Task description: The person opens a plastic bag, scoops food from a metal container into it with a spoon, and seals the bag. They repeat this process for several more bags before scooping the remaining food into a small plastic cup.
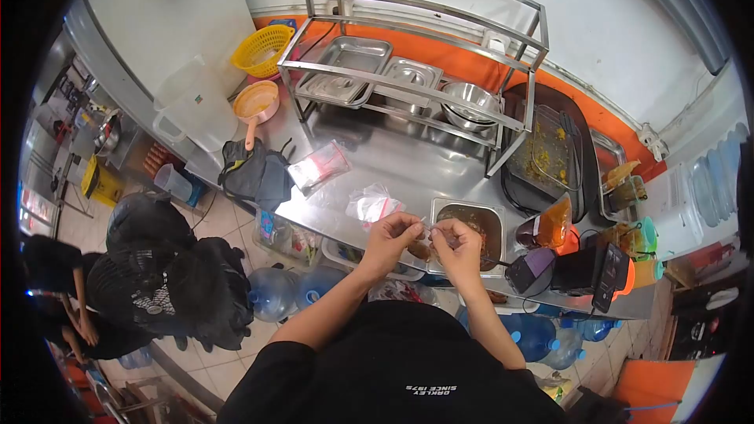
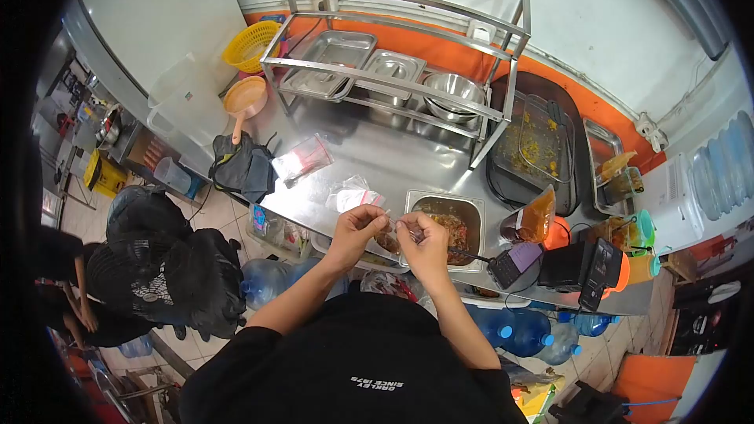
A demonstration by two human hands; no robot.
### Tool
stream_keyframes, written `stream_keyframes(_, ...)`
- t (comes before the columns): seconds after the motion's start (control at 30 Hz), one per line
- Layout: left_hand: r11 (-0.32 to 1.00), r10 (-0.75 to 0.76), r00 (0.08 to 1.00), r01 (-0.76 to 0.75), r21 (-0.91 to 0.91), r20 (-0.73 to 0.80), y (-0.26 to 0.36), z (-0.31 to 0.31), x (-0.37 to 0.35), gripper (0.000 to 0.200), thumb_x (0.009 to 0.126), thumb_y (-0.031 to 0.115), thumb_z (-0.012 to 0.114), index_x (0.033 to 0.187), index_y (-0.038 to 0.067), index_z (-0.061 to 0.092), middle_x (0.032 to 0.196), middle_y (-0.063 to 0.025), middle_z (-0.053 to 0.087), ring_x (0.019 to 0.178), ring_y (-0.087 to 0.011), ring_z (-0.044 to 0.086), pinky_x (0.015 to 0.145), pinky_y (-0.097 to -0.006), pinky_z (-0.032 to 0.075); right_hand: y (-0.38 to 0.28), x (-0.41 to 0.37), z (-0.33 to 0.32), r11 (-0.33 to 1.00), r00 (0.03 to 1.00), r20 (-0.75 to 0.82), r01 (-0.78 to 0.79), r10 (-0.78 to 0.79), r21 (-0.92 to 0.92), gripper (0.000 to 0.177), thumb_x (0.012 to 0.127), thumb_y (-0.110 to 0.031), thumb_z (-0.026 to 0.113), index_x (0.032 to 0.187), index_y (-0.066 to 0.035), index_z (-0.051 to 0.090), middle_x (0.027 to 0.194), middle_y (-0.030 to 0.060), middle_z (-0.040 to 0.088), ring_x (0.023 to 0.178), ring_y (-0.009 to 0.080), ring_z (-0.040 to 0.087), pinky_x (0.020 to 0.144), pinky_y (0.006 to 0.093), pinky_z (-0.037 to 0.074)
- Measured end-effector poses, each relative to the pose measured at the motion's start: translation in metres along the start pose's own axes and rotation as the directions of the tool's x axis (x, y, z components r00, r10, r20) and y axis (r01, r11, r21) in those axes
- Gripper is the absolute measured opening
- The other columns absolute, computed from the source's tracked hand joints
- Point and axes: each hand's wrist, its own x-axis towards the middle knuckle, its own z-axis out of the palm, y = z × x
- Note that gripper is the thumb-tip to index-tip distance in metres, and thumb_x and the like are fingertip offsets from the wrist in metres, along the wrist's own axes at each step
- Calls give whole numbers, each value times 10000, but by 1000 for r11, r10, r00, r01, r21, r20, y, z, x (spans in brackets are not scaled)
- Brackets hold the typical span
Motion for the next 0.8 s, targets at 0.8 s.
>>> stream_keyframes(0.8,990,48,999,-51,130,25,-8,13,-11,143,917,111,604,973,-16,640,903,-82,688,814,-115,639,762,-262,512,-11,-24,-39,998,999,33,28,-26,-50,101,823,-64,629,805,29,594,603,48,547,538,91,481,499,254,377)
